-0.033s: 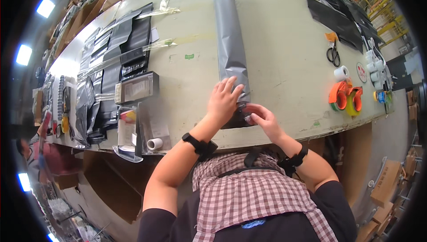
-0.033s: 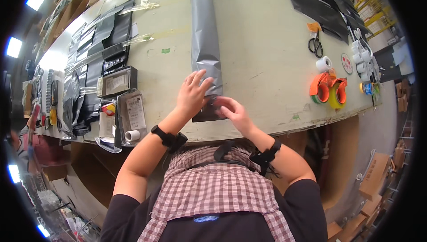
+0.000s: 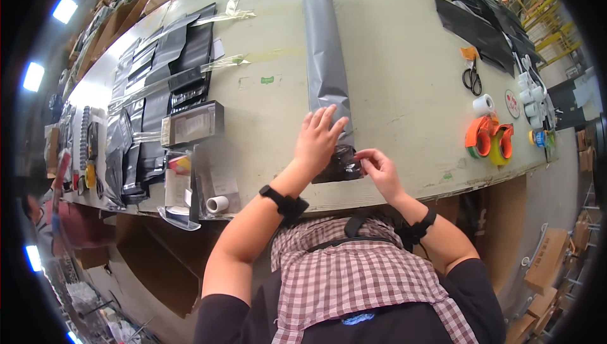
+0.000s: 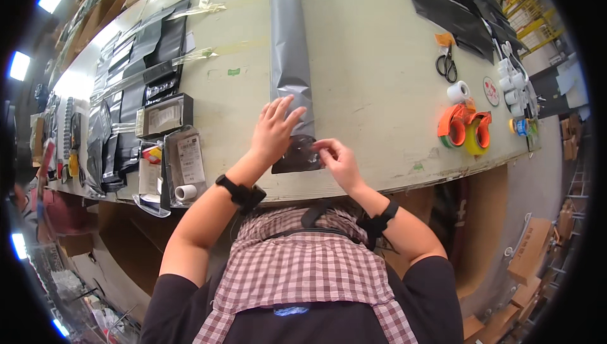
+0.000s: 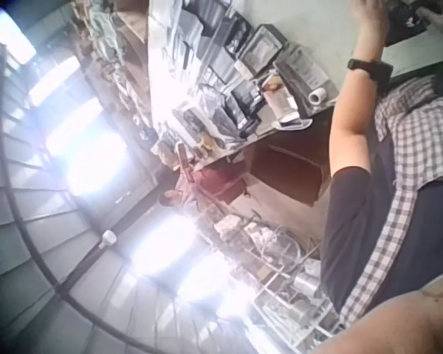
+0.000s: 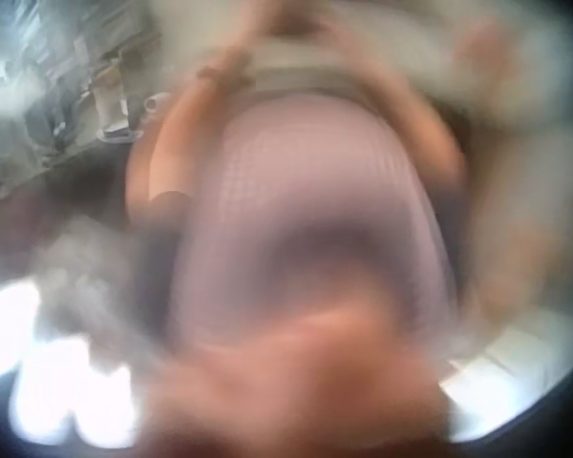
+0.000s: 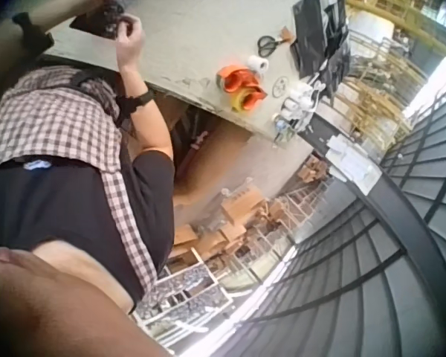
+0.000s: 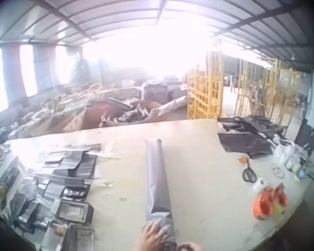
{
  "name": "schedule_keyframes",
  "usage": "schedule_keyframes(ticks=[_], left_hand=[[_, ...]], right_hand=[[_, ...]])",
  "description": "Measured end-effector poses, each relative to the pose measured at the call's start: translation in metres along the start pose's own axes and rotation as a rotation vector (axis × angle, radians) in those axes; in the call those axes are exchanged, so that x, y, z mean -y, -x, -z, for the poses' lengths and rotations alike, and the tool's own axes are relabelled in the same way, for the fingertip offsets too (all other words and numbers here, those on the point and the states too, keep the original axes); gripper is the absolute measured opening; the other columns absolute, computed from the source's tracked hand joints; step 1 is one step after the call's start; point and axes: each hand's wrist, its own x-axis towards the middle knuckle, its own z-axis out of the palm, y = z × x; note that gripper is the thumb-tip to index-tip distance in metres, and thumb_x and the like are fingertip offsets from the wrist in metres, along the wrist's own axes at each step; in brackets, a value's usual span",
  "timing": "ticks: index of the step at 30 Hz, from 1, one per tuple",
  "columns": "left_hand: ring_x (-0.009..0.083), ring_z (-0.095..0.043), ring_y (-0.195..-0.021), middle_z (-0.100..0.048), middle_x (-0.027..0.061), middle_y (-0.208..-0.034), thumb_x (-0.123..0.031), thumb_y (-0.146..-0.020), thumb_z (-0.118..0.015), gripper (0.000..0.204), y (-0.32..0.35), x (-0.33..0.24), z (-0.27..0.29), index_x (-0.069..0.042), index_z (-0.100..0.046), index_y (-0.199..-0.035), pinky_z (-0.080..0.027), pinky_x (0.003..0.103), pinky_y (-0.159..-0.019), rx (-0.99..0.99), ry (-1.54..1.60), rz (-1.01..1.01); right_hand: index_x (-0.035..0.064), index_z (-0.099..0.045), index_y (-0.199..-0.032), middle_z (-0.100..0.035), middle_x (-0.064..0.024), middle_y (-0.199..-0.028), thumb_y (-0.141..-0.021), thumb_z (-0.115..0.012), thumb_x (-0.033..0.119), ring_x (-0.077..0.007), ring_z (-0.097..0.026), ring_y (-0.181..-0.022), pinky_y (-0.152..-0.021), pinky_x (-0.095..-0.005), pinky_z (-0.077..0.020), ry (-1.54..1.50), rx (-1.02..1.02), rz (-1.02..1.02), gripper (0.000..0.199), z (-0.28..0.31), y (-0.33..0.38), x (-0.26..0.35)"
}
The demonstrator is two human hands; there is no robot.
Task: The person wraps long cylindrical items in protective plastic sleeves, applies labels, uses tape to secure the packaging, and cuts plastic sheeting with shears.
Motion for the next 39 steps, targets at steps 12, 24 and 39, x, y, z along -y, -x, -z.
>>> schedule_keyframes(ticks=[12, 24, 39], left_hand=[[0.0280, -0.048, -0.100, -0.046, 0.0086, -0.118, 0.001, -0.062, -0.063, 0.054, -0.026, 0.011, -0.032, -0.022, -0.057, -0.111, -0.044, 0.037, -0.077, 0.258, 0.105, 0.092], [0.0275, -0.043, -0.114, -0.047, 0.0088, -0.119, -0.011, -0.064, -0.063, 0.039, 0.023, 0.020, -0.010, -0.014, -0.058, -0.102, -0.033, 0.050, -0.096, 0.188, 0.284, -0.331], [0.0339, -0.056, -0.076, -0.055, 0.0196, -0.081, -0.009, -0.072, -0.061, 0.017, 0.036, -0.016, -0.060, 0.000, -0.051, -0.082, -0.046, 0.042, -0.068, 0.223, 0.362, 0.327]], right_hand=[[0.0004, -0.062, -0.080, -0.062, -0.0158, -0.068, -0.077, -0.063, 0.026, -0.0350, -0.060, -0.069, -0.062, -0.0420, -0.0475, 0.681, 0.043, -0.117, 0.026, 0.003, -0.030, -0.019], [0.0055, -0.056, -0.085, -0.064, -0.0141, -0.081, -0.073, -0.066, 0.030, -0.0336, -0.062, -0.079, -0.065, -0.0412, -0.0500, 0.978, -0.244, 0.119, 0.029, -0.004, -0.055, -0.011], [0.0042, -0.068, -0.081, -0.065, -0.0169, -0.073, -0.076, -0.062, 0.033, -0.0309, -0.063, -0.068, -0.063, -0.0379, -0.0506, 0.725, -0.132, 0.015, 0.030, 0.008, -0.056, -0.031]])
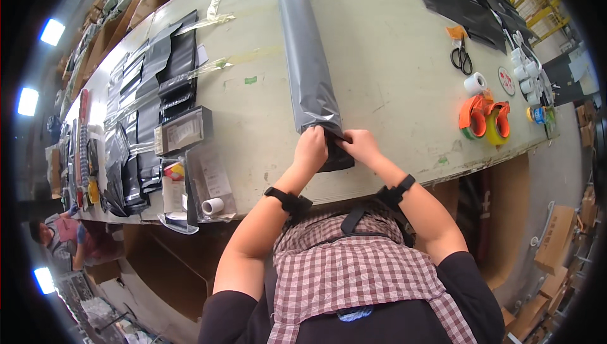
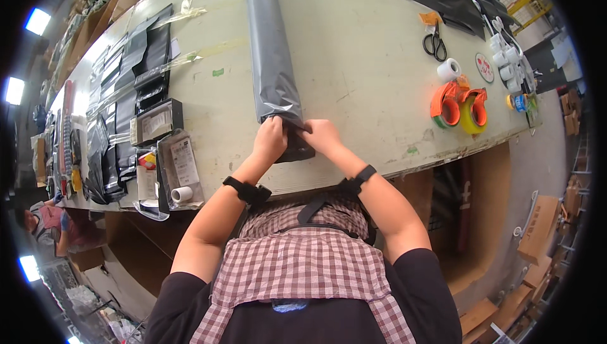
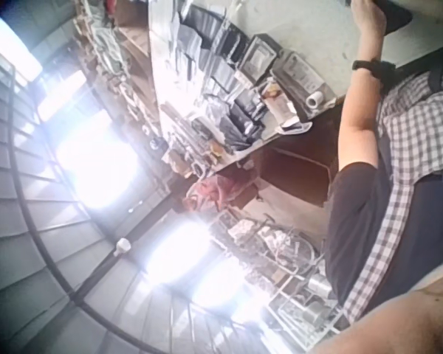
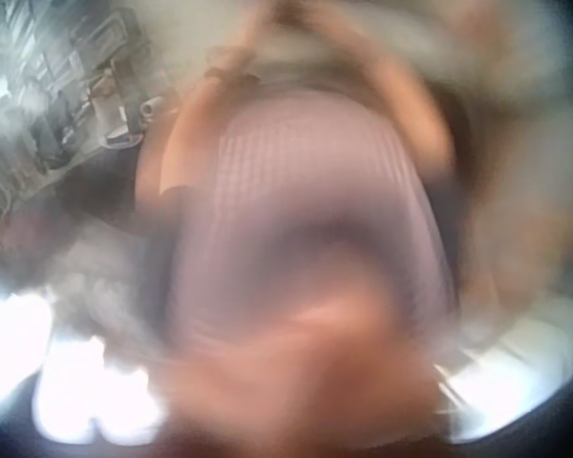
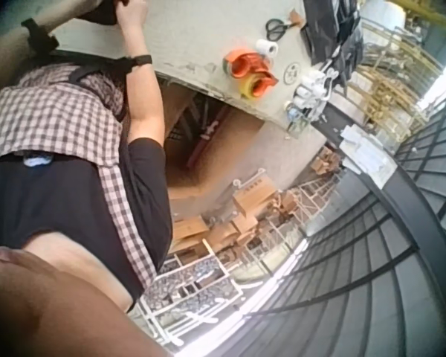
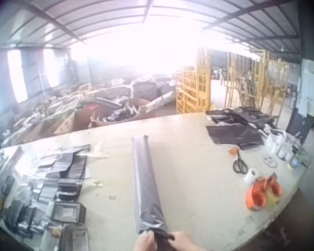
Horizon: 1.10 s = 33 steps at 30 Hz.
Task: The person wraps long cylindrical items in protective plastic sleeves, applies labels, uses tape to secure the packaging, and cuts plastic sheeting with shears.
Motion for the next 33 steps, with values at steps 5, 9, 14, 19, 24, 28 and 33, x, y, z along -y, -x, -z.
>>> schedule_keyframes(ticks=[5, 9, 14, 19, 24, 28, 33], left_hand=[[0.0318, -0.057, -0.079, -0.062, 0.0144, -0.077, -0.020, -0.066, -0.074, 0.022, -0.001, -0.016, 0.021, -0.005, -0.064, -0.079, -0.047, 0.040, -0.070, 0.131, 0.277, 0.010], [0.0297, -0.057, -0.079, -0.064, 0.0097, -0.077, -0.024, -0.060, -0.077, 0.022, 0.001, -0.022, 0.021, -0.013, -0.070, -0.077, -0.047, 0.037, -0.071, 0.186, 0.282, 0.084], [0.0312, -0.056, -0.082, -0.059, 0.0122, -0.084, -0.022, -0.058, -0.078, 0.021, 0.009, -0.026, 0.014, -0.015, -0.069, -0.075, -0.047, 0.038, -0.071, 0.030, 0.251, 0.010], [0.0322, -0.053, -0.089, -0.054, 0.0139, -0.097, -0.021, -0.054, -0.080, 0.021, 0.010, -0.021, 0.018, -0.018, -0.069, -0.073, -0.045, 0.039, -0.075, 0.099, 0.335, -0.072], [0.0331, -0.042, -0.108, -0.049, 0.0121, -0.113, -0.023, -0.053, -0.081, 0.020, 0.019, -0.005, 0.044, -0.021, -0.070, -0.070, -0.034, 0.042, -0.093, 0.420, 0.341, -0.316], [0.0316, -0.036, -0.116, -0.046, 0.0115, -0.117, -0.025, -0.054, -0.082, 0.021, 0.023, 0.011, 0.051, -0.022, -0.071, -0.072, -0.025, 0.043, -0.101, 0.507, 0.451, -0.192], [0.0273, -0.039, -0.113, -0.046, 0.0111, -0.114, -0.023, -0.057, -0.082, 0.019, 0.031, 0.013, 0.065, -0.016, -0.069, -0.069, -0.030, 0.039, -0.098, 0.525, 0.597, -0.191]], right_hand=[[-0.0013, -0.066, -0.086, -0.067, -0.0120, -0.077, -0.080, -0.064, 0.023, -0.0198, -0.065, -0.067, -0.063, -0.0305, -0.0513, -0.580, 0.354, -0.311, 0.025, 0.019, 0.010, -0.021], [-0.0005, -0.064, -0.087, -0.066, -0.0076, -0.078, -0.086, -0.057, 0.025, -0.0153, -0.063, -0.069, -0.066, -0.0266, -0.0521, -0.790, 0.459, -0.444, 0.026, 0.029, 0.011, 0.002], [0.0001, -0.064, -0.085, -0.065, -0.0079, -0.078, -0.086, -0.053, 0.023, -0.0141, -0.063, -0.069, -0.066, -0.0260, -0.0522, -0.677, 0.427, -0.495, 0.026, 0.024, 0.012, -0.002], [-0.0005, -0.065, -0.080, -0.066, -0.0085, -0.079, -0.086, -0.051, 0.021, -0.0140, -0.063, -0.069, -0.065, -0.0255, -0.0511, -0.580, 0.425, -0.294, 0.026, 0.020, 0.014, -0.007], [-0.0008, -0.066, -0.078, -0.066, -0.0093, -0.076, -0.087, -0.050, 0.021, -0.0155, -0.062, -0.067, -0.064, -0.0275, -0.0503, -0.550, 0.275, -0.200, 0.028, 0.023, 0.020, -0.021], [0.0086, -0.066, -0.094, -0.060, -0.0088, -0.101, -0.083, -0.053, 0.014, -0.0220, -0.056, -0.095, -0.083, -0.0326, -0.0464, 0.025, -0.112, 0.486, 0.018, 0.045, 0.019, -0.012], [0.0121, -0.063, -0.092, -0.047, -0.0036, -0.125, -0.075, -0.058, 0.010, -0.0182, -0.043, -0.118, -0.101, -0.0327, -0.0377, 0.552, -0.054, 1.181, 0.017, 0.041, -0.006, 0.012]])
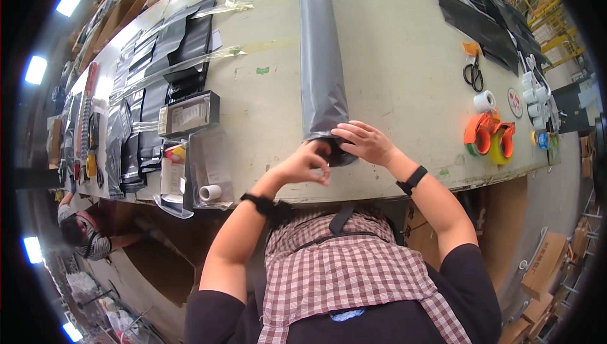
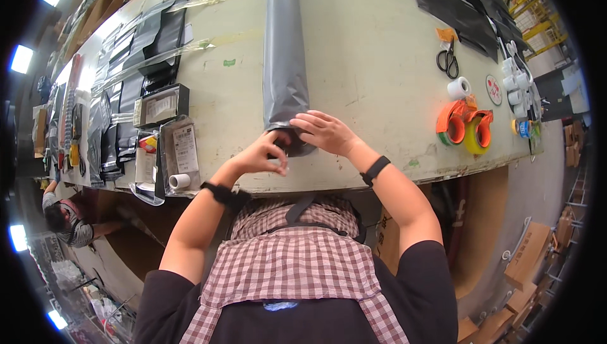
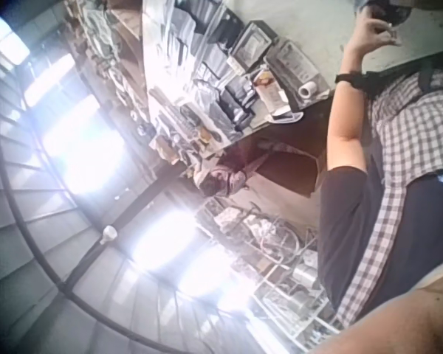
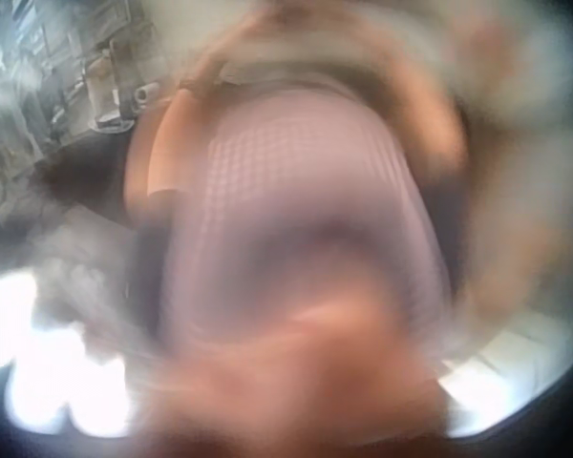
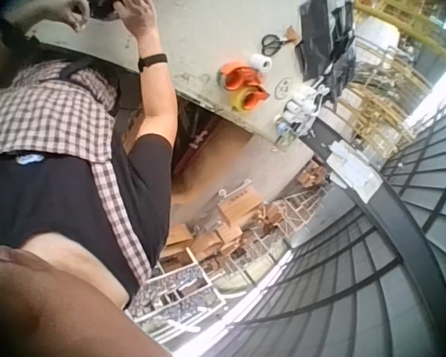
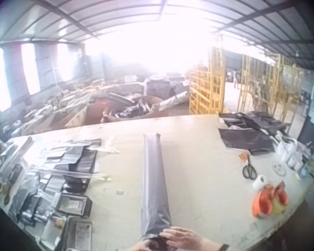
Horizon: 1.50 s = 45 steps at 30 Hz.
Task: The person wraps long cylindrical items in protective plastic sleeves, applies labels, uses tape to secure the packaging, and cuts plastic sheeting with shears.
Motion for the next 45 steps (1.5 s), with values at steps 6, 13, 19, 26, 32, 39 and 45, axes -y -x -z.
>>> schedule_keyframes(ticks=[6, 13, 19, 26, 32, 39, 45], left_hand=[[0.0129, -0.059, -0.072, -0.057, 0.0060, -0.075, 0.011, -0.069, -0.062, 0.020, 0.180, 0.008, -0.003, -0.002, -0.057, -0.053, -0.048, 0.026, -0.062, -0.346, 0.346, 0.495], [0.0215, -0.059, -0.076, -0.057, 0.0093, -0.099, 0.000, -0.074, -0.062, 0.039, 0.053, -0.066, -0.008, -0.016, -0.062, -0.110, -0.049, 0.030, -0.068, -0.554, -0.411, 0.179], [0.0221, -0.056, -0.089, -0.054, 0.0068, -0.091, -0.007, -0.074, -0.058, 0.029, -0.017, -0.009, 0.004, -0.020, -0.063, -0.100, -0.049, 0.034, -0.071, -0.334, -0.758, -0.139], [0.0247, -0.055, -0.082, -0.055, 0.0028, -0.084, -0.005, -0.073, -0.056, 0.008, -0.005, -0.005, -0.005, -0.011, -0.058, -0.079, -0.047, 0.035, -0.070, -0.448, -0.492, 0.002], [0.0296, -0.055, -0.074, -0.058, 0.0096, -0.077, -0.002, -0.069, -0.060, 0.012, 0.128, -0.033, -0.016, -0.007, -0.059, -0.079, -0.045, 0.038, -0.065, -0.515, -0.418, 0.178], [0.0305, -0.062, -0.092, -0.065, 0.0157, -0.097, -0.018, -0.068, -0.067, 0.025, 0.378, -0.001, -0.111, -0.007, -0.069, -0.090, -0.050, 0.039, -0.077, 0.511, -0.419, 1.309], [0.0261, -0.054, -0.099, -0.053, 0.0138, -0.112, -0.012, -0.074, -0.059, 0.034, 0.140, -0.006, -0.011, -0.007, -0.055, -0.107, -0.046, 0.034, -0.085, -0.227, -0.955, 0.189]], right_hand=[[0.0111, -0.064, -0.082, -0.057, -0.0023, -0.113, -0.075, -0.058, 0.009, -0.0177, -0.051, -0.112, -0.099, -0.0334, -0.0415, -0.047, -0.087, -0.019, 0.010, -0.002, -0.004, -0.015], [0.0120, -0.066, -0.084, -0.057, -0.0039, -0.117, -0.076, -0.056, 0.010, -0.0191, -0.050, -0.115, -0.101, -0.0352, -0.0392, -0.075, -0.083, -0.040, 0.013, 0.000, -0.002, -0.008], [0.0120, -0.068, -0.088, -0.057, -0.0065, -0.118, -0.077, -0.057, 0.012, -0.0214, -0.050, -0.116, -0.102, -0.0414, -0.0362, -0.072, -0.023, -0.020, 0.015, -0.003, -0.005, -0.004], [0.0116, -0.062, -0.082, -0.056, -0.0037, -0.121, -0.078, -0.057, 0.014, -0.0182, -0.049, -0.118, -0.103, -0.0485, -0.0299, -0.060, 0.009, -0.074, 0.007, -0.009, -0.006, -0.002], [0.0102, -0.059, -0.080, -0.056, -0.0056, -0.121, -0.073, -0.060, 0.004, -0.0200, -0.047, -0.120, -0.104, -0.0519, -0.0285, -0.126, 0.021, -0.124, 0.009, -0.009, -0.002, -0.005], [0.0112, -0.055, -0.083, -0.055, -0.0024, -0.122, -0.074, -0.059, 0.003, -0.0184, -0.047, -0.120, -0.106, -0.0501, -0.0266, -0.155, 0.013, -0.128, 0.013, -0.013, -0.001, -0.008], [0.0099, -0.054, -0.088, -0.056, -0.0035, -0.121, -0.070, -0.057, -0.004, -0.0198, -0.045, -0.122, -0.106, -0.0439, -0.0284, -0.224, 0.017, -0.181, 0.023, -0.008, -0.006, -0.002]])
